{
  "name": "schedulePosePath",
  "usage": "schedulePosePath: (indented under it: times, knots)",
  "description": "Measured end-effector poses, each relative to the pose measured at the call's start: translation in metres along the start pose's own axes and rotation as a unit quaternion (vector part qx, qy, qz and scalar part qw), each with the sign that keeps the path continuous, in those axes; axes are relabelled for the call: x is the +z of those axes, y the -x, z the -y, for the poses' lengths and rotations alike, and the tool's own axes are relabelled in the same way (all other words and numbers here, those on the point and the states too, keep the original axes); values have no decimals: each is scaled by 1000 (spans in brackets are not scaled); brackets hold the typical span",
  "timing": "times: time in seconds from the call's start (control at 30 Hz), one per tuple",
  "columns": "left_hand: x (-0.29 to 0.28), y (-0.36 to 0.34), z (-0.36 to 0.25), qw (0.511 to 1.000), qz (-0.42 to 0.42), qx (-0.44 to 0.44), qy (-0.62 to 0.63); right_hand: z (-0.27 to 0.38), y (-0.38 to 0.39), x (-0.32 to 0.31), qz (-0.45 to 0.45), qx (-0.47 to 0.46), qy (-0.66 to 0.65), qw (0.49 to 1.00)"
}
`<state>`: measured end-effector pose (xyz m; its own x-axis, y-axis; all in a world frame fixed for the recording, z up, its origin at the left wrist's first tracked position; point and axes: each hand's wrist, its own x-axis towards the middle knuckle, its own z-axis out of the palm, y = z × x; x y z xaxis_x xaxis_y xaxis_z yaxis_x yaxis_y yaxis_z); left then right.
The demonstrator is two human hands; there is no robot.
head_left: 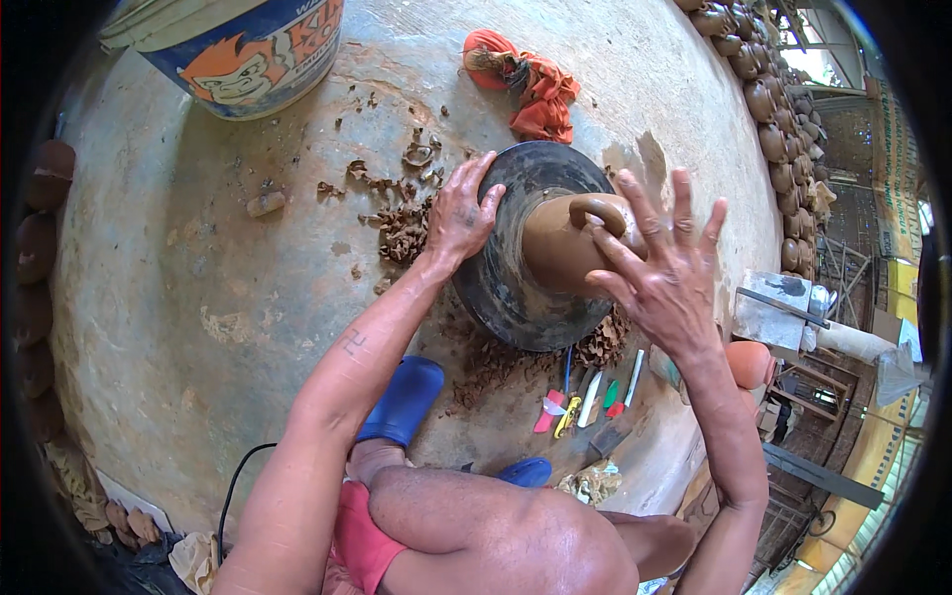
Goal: The person finishes a clay pot by smoothing the surface with a small triangular tool and a piece of cloth while the pottery wheel rotates.
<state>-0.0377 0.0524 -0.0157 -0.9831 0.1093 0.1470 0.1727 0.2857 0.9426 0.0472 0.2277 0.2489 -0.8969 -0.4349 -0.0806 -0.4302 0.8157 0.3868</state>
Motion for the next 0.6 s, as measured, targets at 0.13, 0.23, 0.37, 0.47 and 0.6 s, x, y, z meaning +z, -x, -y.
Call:
schedulePosePath:
  times: [0.13, 0.23, 0.37, 0.47, 0.6]
  knots:
    - [1, -3, 3, 1000, 4, 0, 1, -2, 3, 3, 9, -8, 11, 1000]
    - [2, -3, 3, 1000, -4, 13, -8, -16, 0, -14, -5, -15, -34, 999]
    - [0, -2, 2, 1000, 1, -5, -4, -13, 5, -10, -74, 8, -78, 994]
    - [-1, 1, -3, 1000, 4, -5, -2, 23, 2, 1, -89, 43, -67, 993]
    - [-2, 4, -6, 1000, -1, -20, 9, 40, 2, 22, -27, 87, 8, 996]
